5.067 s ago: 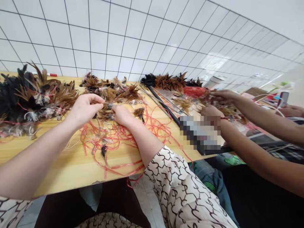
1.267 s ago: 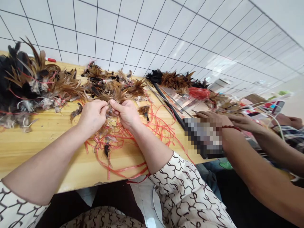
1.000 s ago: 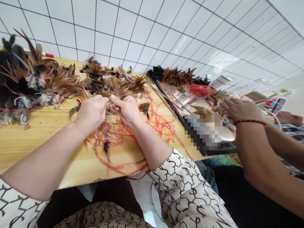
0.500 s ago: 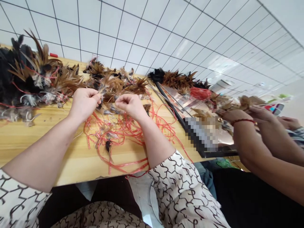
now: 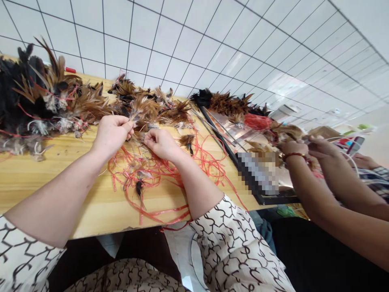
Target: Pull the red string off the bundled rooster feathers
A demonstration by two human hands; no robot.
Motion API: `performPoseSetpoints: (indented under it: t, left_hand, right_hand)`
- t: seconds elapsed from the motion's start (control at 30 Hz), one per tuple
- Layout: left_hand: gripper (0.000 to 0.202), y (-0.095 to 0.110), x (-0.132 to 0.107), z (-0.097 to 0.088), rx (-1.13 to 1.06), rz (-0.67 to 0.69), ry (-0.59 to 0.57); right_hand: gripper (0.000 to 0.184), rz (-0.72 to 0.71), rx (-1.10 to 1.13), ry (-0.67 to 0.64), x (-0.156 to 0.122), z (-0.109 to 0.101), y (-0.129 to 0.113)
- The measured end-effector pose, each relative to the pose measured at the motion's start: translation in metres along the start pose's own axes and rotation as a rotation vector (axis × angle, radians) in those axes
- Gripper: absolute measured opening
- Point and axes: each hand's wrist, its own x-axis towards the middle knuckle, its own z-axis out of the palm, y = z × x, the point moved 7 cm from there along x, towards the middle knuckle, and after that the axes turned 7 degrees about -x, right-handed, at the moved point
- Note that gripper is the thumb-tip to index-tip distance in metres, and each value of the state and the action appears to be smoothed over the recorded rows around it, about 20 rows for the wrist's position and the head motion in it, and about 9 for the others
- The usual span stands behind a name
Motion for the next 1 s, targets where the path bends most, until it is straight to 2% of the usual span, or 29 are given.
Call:
performPoseSetpoints:
  t: [0.1, 0.17, 0.3, 0.37, 0.53, 0.67, 0.87, 0.93, 1.0]
  left_hand:
    - [0.022, 0.000, -0.002, 0.000, -0.074, -0.047, 0.031]
    - [0.022, -0.001, -0.004, 0.000, -0.125, -0.069, 0.048]
    - [0.020, -0.008, -0.007, 0.006, -0.184, -0.128, 0.041]
    - [0.020, -0.013, -0.009, 0.010, -0.192, -0.175, 0.033]
    - [0.019, -0.019, -0.013, 0.020, -0.202, -0.251, -0.022]
    - [0.018, -0.019, -0.015, 0.019, -0.213, -0.273, -0.025]
    - [0.024, -0.015, -0.014, 0.019, -0.181, -0.273, -0.091]
    - [0.022, -0.012, -0.012, 0.017, -0.174, -0.241, -0.077]
    - [0.018, -0.009, -0.010, 0.013, -0.189, -0.219, -0.039]
  right_hand:
    - [0.017, 0.040, 0.182, 0.048, 0.001, -0.006, 0.003]
    - [0.015, 0.087, 0.388, 0.079, 0.001, -0.008, 0.007]
    - [0.013, 0.132, 0.864, 0.047, 0.001, 0.003, 0.006]
    - [0.014, 0.112, 0.968, 0.060, 0.000, 0.008, 0.003]
    - [0.023, 0.037, 0.890, 0.178, -0.003, 0.011, -0.002]
    - [0.020, 0.027, 0.783, 0.233, -0.005, 0.011, -0.001]
    - [0.021, -0.016, 0.764, 0.160, -0.001, 0.000, 0.000]
    - [0.016, -0.021, 0.658, 0.147, 0.000, -0.010, 0.003]
    - [0.011, 0.003, 0.454, 0.150, 0.001, -0.017, 0.010]
